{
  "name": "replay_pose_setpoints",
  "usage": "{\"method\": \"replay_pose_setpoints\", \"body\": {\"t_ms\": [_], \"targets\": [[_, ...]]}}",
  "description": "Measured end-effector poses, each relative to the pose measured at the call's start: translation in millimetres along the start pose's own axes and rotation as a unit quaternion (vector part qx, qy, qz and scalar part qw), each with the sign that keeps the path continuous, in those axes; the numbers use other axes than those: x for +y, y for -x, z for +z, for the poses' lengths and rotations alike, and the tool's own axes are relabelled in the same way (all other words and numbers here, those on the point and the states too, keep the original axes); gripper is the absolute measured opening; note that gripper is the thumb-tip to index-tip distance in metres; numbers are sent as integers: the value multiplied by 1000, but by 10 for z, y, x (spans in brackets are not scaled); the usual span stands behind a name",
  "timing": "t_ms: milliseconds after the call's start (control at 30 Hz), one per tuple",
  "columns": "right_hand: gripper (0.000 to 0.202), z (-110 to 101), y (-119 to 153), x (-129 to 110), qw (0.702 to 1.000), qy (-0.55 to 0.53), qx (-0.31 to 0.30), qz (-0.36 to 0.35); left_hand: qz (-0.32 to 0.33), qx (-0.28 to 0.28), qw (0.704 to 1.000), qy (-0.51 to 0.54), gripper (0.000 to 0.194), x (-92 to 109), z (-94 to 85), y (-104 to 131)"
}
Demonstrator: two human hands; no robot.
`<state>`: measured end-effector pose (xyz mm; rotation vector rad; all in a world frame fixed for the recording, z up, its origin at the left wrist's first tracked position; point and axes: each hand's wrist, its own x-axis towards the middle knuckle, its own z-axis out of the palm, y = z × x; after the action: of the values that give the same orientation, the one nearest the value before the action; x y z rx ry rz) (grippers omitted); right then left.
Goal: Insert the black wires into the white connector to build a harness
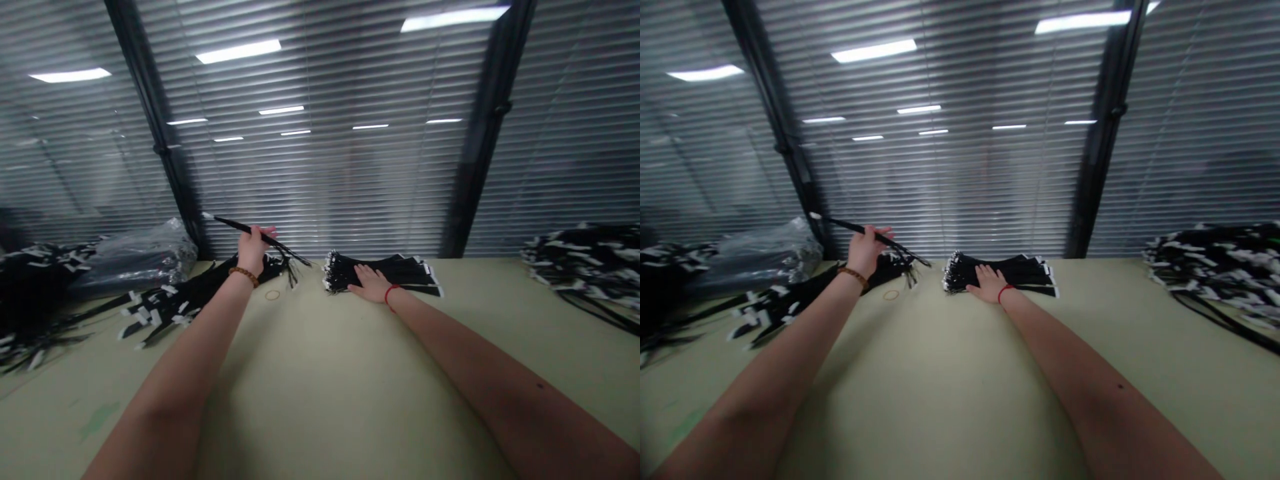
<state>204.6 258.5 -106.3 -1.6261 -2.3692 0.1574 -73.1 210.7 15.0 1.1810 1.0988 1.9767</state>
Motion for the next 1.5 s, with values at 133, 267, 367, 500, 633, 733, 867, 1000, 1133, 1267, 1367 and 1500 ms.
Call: {"method": "replay_pose_setpoints", "body": {"t_ms": [133,267,367,500,633,733,867,1000,1133,1267,1367,1500], "targets": [[54,-31,61,-22,998,-59,3,2,68,-11,995,-70,19,508,-120,17],[53,-259,95,-140,988,-157,1,-4,88,-140,977,-137,6,920,-70,325],[54,-607,140,-378,962,-269,1,-49,100,-215,964,-119,8,1039,69,583],[54,-1076,415,-883,877,-434,-91,-182,91,-264,960,-37,8,1053,206,762],[62,-1290,863,-1344,804,-502,-211,-239,160,-215,961,-65,8,1061,215,775],[53,-1335,1130,-1450,803,-505,-230,-217,182,-163,964,-100,10,1068,179,703],[40,-1480,1275,-1219,846,-463,-182,-192,161,-117,971,-129,12,1069,124,590],[26,-1732,1283,-892,901,-399,-89,-144,141,-120,970,-157,11,1075,125,582],[22,-1904,1301,-742,930,-348,61,-105,113,-152,964,-185,7,1062,171,649],[30,-1974,1348,-688,917,-274,272,-98,85,-215,947,-222,7,1029,178,688],[27,-2011,1367,-634,868,-257,411,-104,50,-270,930,-243,15,1030,154,694],[19,-2095,1347,-552,789,-362,487,-102,11,-322,911,-256,20,1061,99,675]]}}
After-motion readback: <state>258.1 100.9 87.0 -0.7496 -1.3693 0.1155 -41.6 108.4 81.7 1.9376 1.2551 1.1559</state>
